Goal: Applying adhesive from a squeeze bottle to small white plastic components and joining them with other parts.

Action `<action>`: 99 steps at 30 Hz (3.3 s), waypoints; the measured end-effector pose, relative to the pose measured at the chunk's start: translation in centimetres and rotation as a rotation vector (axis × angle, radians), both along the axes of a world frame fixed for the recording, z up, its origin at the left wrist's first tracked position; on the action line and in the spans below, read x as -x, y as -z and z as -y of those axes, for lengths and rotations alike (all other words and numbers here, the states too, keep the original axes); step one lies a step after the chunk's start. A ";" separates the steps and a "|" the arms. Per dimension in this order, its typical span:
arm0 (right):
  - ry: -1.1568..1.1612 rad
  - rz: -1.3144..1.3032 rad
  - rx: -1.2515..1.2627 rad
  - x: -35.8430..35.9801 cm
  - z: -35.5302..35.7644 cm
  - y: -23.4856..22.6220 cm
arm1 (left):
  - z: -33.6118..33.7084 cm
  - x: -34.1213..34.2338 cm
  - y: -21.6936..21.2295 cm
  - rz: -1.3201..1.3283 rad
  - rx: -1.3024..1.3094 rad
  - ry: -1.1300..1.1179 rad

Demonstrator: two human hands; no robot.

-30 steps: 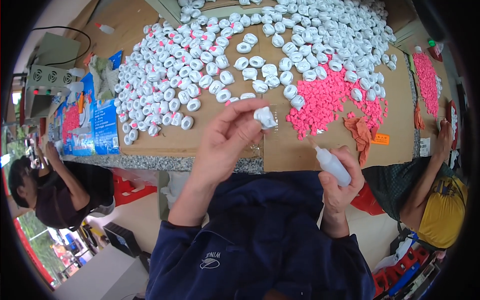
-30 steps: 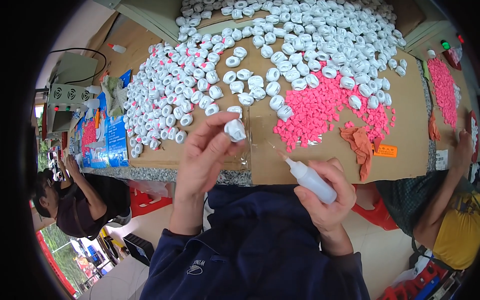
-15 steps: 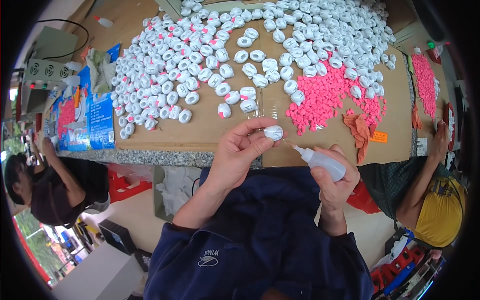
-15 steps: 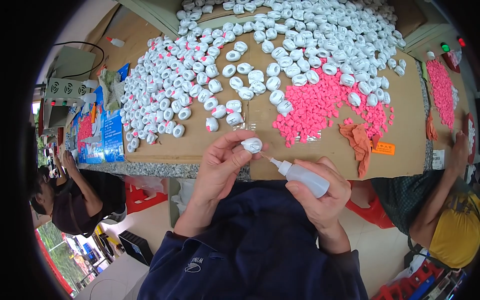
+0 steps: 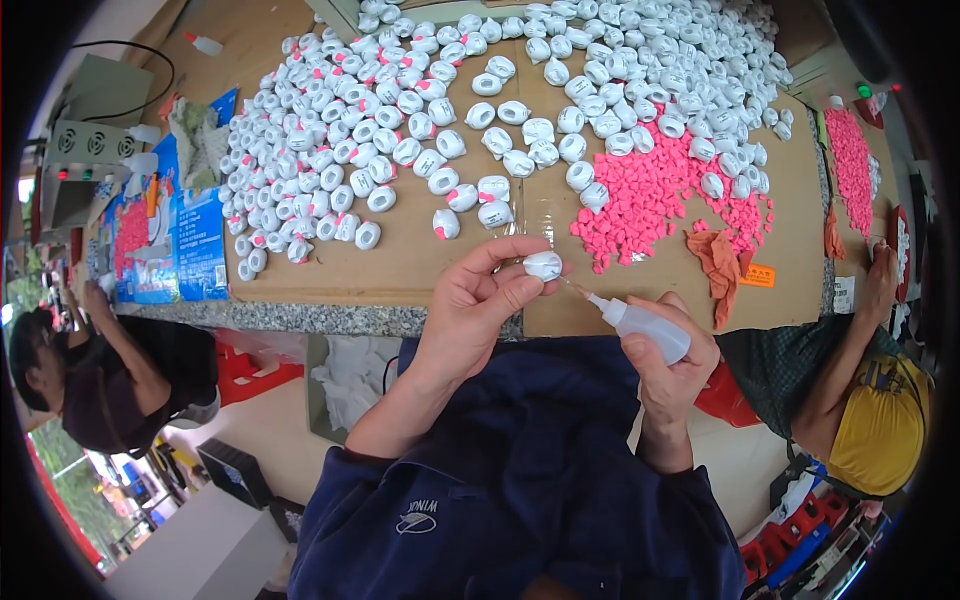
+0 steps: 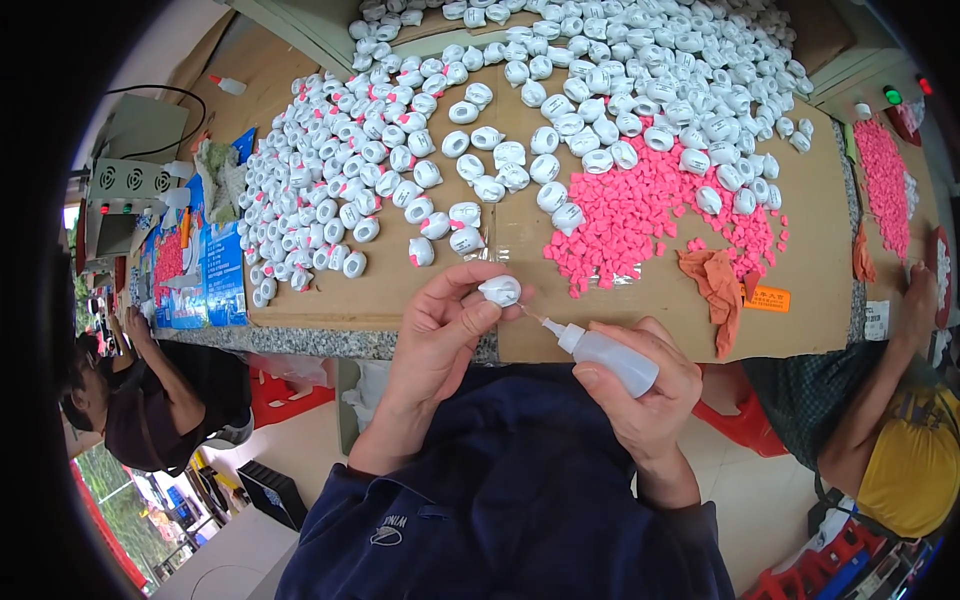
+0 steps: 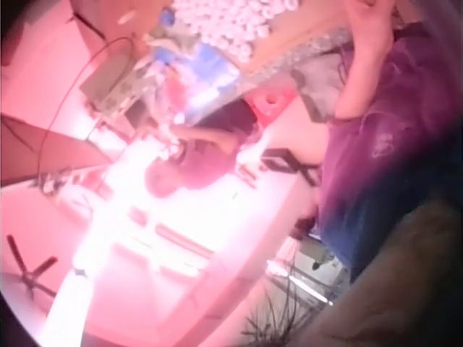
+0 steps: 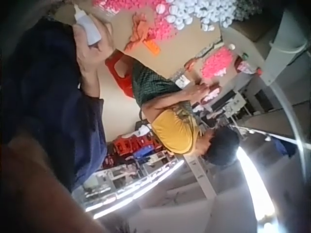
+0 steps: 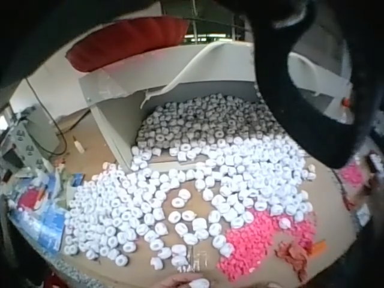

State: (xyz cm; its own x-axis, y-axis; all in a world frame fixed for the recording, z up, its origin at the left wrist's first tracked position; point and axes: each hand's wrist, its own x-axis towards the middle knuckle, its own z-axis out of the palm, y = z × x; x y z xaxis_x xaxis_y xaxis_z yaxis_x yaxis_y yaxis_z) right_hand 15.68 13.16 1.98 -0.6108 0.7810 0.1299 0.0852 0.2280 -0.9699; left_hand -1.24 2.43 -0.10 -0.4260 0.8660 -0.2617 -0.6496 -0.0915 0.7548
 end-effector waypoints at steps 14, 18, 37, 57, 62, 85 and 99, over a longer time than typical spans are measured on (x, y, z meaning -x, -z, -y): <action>0.058 -0.057 0.118 0.4 -0.2 0.1 | 1.0 -0.2 -0.7 -0.018 0.071 -0.026; 0.001 0.061 -0.303 1.1 -0.5 0.7 | 2.0 -0.8 -0.9 -0.011 0.087 -0.026; 0.270 0.369 -0.521 1.6 -3.0 1.8 | 2.2 -2.6 -0.8 -0.020 0.116 0.067; -0.121 0.213 0.228 -0.2 1.0 -0.7 | 1.6 -3.6 -0.4 -0.302 0.080 0.151; -0.144 0.089 -0.031 0.2 0.6 0.4 | 1.4 -3.5 -0.4 -0.741 0.063 0.109; 0.098 0.139 -0.048 1.2 0.8 1.9 | -0.2 3.3 -1.8 -1.335 0.345 -0.335; 0.046 -0.088 -0.070 1.4 1.1 1.8 | -3.8 8.5 -3.4 -1.007 0.273 -0.096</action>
